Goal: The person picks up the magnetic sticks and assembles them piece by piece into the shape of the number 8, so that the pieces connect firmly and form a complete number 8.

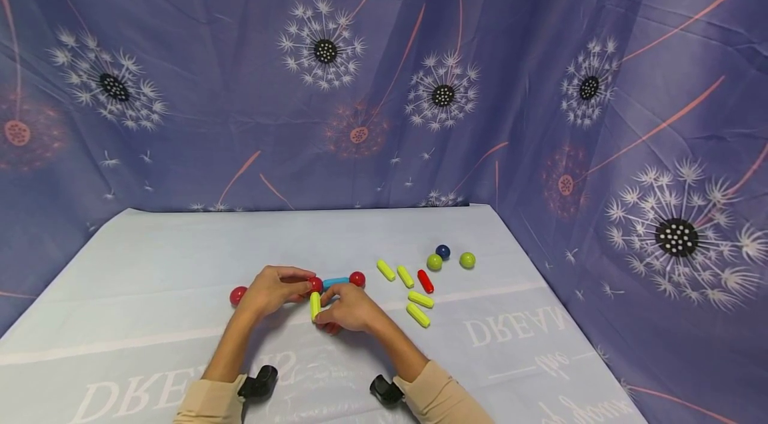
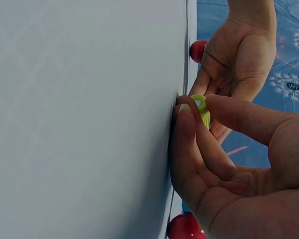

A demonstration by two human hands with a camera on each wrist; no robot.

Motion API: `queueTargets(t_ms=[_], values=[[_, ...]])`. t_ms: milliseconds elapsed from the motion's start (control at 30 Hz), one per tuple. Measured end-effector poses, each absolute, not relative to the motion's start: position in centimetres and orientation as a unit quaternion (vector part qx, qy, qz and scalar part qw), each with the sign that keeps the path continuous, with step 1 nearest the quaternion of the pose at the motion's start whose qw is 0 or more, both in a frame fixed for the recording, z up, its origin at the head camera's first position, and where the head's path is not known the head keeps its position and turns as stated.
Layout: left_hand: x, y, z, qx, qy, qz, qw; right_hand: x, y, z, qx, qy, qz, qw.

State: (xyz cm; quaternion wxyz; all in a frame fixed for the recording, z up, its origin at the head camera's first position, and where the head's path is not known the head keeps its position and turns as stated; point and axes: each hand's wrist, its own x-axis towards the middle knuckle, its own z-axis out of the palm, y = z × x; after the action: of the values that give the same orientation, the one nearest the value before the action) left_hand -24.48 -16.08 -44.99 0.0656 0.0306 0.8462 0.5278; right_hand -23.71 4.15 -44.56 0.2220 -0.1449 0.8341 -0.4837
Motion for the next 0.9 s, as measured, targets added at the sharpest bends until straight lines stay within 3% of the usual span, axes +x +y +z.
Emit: queueTargets(t_ms=[500,900], values=[[-24.5,-16.2,-45.0,0.037,0.838,0.540,0.066,-23.7,4.4,-44.1,-0.145,0.828,-0.492,0.226],[-24.4,-16.3,-45.1,0.035,0.829,0.553,0.068,-25.0,5.6,-42.8,-0.142,0.853,-0.491,0.101]])
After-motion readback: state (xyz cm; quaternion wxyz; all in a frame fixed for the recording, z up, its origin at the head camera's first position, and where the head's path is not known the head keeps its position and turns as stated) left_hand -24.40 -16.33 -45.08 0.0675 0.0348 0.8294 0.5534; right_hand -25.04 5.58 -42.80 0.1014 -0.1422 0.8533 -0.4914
